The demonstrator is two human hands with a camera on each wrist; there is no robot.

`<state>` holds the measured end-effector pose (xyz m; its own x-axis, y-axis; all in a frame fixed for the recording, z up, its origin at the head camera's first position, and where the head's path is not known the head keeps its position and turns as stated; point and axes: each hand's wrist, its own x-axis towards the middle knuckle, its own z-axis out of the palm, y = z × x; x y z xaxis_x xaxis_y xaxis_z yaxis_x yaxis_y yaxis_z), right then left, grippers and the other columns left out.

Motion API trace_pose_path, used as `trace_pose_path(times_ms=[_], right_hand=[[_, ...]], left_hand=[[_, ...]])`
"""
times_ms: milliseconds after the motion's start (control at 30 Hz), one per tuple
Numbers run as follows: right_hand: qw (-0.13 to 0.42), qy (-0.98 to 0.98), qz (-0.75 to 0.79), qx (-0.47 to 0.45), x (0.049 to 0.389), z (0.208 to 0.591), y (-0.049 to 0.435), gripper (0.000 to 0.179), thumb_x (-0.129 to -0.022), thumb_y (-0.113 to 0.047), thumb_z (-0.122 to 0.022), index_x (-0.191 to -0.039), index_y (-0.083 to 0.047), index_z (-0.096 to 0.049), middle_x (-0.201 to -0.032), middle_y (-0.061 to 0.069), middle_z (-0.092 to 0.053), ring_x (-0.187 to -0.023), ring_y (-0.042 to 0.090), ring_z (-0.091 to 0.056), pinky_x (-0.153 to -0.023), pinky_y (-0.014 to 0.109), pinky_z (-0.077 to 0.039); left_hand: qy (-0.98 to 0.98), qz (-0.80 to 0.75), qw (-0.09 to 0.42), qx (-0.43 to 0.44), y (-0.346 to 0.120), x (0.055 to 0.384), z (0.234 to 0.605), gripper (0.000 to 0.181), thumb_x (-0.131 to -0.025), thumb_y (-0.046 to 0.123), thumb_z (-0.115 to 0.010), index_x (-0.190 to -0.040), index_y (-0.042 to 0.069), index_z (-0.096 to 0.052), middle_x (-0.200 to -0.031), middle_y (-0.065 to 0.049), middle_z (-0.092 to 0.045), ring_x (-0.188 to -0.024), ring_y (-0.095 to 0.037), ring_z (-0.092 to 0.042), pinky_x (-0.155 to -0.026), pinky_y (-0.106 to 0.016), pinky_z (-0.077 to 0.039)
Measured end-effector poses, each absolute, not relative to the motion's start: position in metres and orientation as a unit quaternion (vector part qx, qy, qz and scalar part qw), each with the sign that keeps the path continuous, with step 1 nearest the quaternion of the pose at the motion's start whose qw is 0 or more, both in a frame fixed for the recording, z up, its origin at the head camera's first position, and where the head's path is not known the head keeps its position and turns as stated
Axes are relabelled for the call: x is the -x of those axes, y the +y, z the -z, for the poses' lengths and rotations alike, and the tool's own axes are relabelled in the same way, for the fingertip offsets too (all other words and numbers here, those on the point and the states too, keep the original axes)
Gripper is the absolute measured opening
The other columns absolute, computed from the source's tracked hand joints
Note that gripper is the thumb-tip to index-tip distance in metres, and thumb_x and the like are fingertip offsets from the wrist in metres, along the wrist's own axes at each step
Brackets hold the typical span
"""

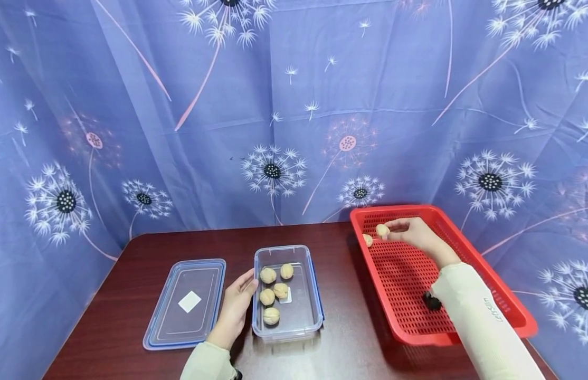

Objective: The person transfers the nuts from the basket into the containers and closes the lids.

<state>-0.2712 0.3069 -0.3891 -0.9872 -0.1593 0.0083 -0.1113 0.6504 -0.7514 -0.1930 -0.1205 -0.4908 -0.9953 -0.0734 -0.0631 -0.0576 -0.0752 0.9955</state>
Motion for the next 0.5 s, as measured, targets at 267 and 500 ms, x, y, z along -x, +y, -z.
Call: trace_pose_path(times_ms=[267,500], right_hand=[[0.007,0.901,0.423,0.093,0.265,0.376,0.299,0.048,-0.086,-0.021,-0.074,-0.123,0.006,-0.06,-0.114,0.023,-0.066,-0.101,0.026,-0.065,-0.084,0.028,-0.051],[0.007,0.9,0.429,0.081,0.263,0.362,0.291,0.05,-0.085,-0.023,-0.074,-0.125,0.004,-0.059,-0.117,0.022,-0.065,-0.104,0.027,-0.064,-0.082,0.023,-0.05]], left_hand=[[-0.68,0.732,0.004,-0.047,-0.121,0.193,0.492,0.044,-0.099,0.004,-0.048,-0.139,-0.014,-0.039,-0.14,-0.034,-0.04,-0.134,-0.039,-0.036,-0.113,-0.049,-0.028],[-0.683,0.729,0.002,-0.047,-0.121,0.194,0.489,0.044,-0.1,0.005,-0.047,-0.139,-0.013,-0.038,-0.141,-0.033,-0.04,-0.134,-0.039,-0.036,-0.113,-0.049,-0.028]])
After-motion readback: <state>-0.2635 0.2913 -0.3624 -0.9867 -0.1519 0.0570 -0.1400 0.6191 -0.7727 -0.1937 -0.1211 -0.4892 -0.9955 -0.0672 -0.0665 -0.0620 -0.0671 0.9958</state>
